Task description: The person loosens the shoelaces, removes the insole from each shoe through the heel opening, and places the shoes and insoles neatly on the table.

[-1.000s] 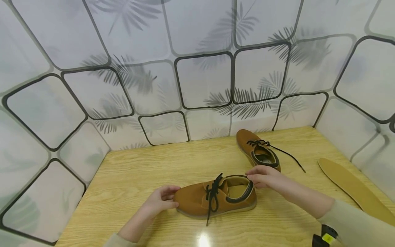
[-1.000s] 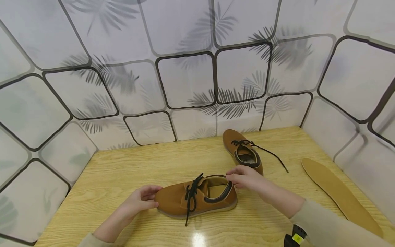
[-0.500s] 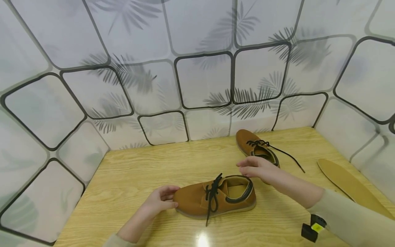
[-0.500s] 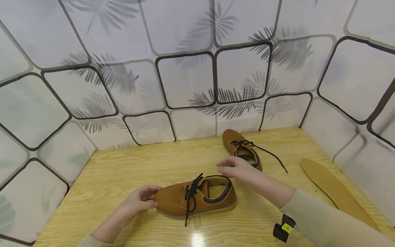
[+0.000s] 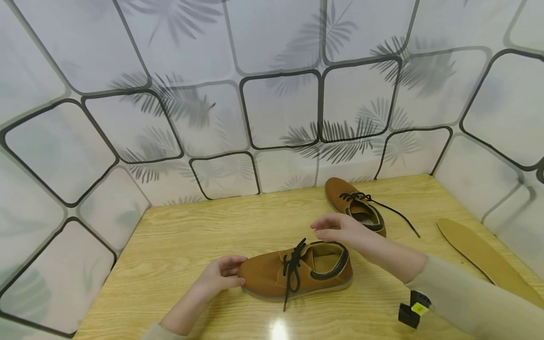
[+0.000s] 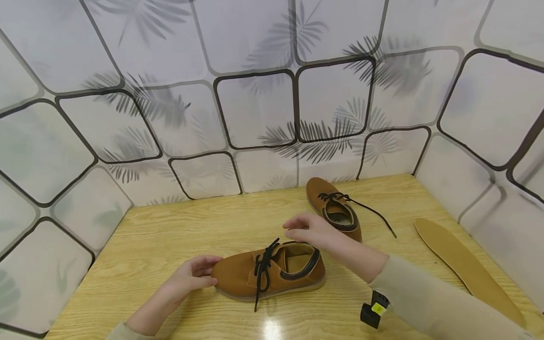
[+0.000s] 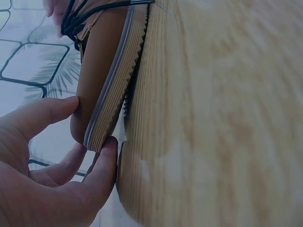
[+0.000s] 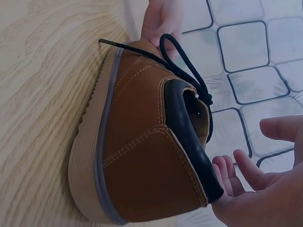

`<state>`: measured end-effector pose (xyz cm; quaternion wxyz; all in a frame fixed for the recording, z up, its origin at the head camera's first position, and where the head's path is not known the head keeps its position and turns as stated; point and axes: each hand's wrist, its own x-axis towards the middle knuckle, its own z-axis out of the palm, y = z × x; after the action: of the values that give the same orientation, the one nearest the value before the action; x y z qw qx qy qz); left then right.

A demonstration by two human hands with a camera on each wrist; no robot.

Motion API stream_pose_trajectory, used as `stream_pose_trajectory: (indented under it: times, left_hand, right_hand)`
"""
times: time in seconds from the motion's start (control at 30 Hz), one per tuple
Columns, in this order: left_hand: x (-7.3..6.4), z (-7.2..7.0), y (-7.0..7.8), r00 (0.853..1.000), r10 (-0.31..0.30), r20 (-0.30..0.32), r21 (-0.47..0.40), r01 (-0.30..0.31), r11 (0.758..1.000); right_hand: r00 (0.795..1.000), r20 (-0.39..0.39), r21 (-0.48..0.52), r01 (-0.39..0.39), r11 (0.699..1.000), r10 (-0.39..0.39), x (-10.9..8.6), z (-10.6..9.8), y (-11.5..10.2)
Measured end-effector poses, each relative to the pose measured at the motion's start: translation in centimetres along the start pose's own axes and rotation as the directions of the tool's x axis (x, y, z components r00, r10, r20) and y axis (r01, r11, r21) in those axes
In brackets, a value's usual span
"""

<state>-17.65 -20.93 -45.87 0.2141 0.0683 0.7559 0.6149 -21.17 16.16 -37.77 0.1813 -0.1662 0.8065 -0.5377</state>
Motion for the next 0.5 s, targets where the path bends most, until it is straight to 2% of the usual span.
stream_pose_trajectory:
  times: [0.5]
  left_hand:
    - [0.1, -0.2, 0.1, 1.0, -0.002, 0.006, 0.004, 0.002, 1.0]
  right_hand:
    - [1.0, -0.02, -0.048, 0.023, 0.999, -0.024, 1.6, 1.7, -0.2]
